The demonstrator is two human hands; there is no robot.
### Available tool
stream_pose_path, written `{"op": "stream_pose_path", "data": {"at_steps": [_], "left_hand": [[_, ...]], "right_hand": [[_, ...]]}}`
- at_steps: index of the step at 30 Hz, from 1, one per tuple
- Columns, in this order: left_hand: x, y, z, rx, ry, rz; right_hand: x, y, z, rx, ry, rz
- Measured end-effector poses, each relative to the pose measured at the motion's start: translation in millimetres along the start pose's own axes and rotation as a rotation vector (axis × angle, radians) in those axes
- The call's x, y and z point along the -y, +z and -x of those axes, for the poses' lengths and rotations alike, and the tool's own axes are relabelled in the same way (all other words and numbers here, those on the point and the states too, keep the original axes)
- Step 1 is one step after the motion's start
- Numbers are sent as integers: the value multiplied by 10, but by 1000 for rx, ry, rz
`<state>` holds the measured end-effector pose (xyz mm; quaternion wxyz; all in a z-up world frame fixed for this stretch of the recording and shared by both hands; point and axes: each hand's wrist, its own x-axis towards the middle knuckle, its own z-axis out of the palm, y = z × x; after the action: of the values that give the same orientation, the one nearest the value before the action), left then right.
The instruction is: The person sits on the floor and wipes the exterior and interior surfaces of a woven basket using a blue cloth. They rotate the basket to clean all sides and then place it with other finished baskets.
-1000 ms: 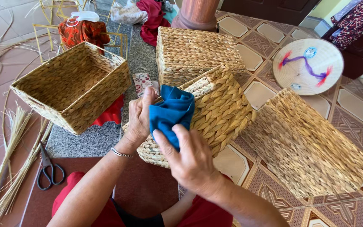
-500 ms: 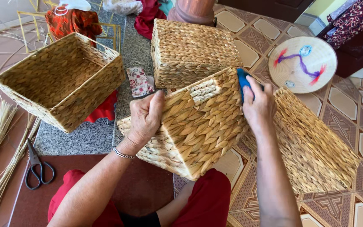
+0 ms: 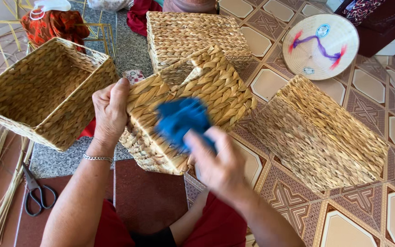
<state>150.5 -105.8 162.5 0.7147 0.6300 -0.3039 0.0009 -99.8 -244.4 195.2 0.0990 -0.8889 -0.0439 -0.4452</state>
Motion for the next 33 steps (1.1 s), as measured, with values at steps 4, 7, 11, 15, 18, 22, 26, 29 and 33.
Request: {"op": "stream_pose_path", "data": {"at_steps": [4, 7, 11, 15, 18, 22, 26, 29, 33], "left_hand": [[17, 39, -88, 20, -12, 22], [83, 84, -150, -34, 0, -31], [186, -1, -203, -134, 82, 46], [245, -67, -162, -174, 69, 43], [186, -23, -219, -143, 7, 133], [67, -82, -222, -88, -187, 143], [22, -67, -171, 6, 5, 45], [28, -22, -153, 27, -25, 51], [24, 58, -183, 23, -3, 19]], "right_hand": [[-1028, -82, -67, -58, 272, 200], [-1407, -82, -181, -59, 353, 260], [-853, 0, -299, -79, 319, 186], [218, 186, -262, -17, 106, 8], [529, 99, -180, 40, -134, -113], [382, 29, -133, 85, -120, -152], [-233, 137, -199, -21, 50, -57], [-1090, 114, -266, -24, 232, 204], [-1629, 18, -312, -3, 350, 343]]}}
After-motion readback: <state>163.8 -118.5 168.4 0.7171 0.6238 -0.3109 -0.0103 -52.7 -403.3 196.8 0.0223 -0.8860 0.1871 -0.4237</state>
